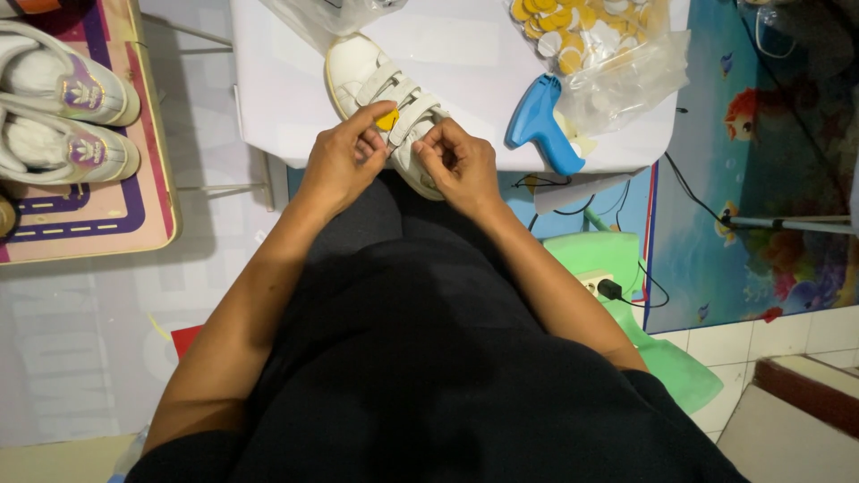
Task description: Attaching yellow identification tags to various pairs of shoes including sneakers and sandals.
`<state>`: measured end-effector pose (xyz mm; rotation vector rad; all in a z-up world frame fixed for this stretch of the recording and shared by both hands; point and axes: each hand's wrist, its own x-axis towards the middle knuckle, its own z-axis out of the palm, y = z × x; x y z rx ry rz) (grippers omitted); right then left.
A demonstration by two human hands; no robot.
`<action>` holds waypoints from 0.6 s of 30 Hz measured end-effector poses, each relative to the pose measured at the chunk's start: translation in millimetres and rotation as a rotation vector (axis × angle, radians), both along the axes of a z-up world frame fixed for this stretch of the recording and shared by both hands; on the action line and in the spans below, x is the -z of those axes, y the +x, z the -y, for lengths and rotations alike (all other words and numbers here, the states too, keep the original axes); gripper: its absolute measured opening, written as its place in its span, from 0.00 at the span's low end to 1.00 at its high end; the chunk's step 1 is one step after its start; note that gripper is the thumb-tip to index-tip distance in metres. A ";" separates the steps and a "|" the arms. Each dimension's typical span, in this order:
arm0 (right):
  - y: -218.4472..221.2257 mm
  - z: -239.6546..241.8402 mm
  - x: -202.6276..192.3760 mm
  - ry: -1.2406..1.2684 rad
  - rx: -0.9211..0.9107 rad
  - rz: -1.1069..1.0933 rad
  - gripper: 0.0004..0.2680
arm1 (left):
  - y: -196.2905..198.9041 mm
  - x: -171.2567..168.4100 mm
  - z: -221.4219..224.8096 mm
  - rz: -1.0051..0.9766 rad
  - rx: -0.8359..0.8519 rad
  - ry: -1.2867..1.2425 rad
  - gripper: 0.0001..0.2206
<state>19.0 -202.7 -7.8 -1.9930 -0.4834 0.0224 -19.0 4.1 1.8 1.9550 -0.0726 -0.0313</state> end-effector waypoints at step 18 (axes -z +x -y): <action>0.5 1.3 2.5 -0.001 -0.001 -0.002 0.05 | -8.7 30.1 -9.5 0.029 -0.035 0.000 0.27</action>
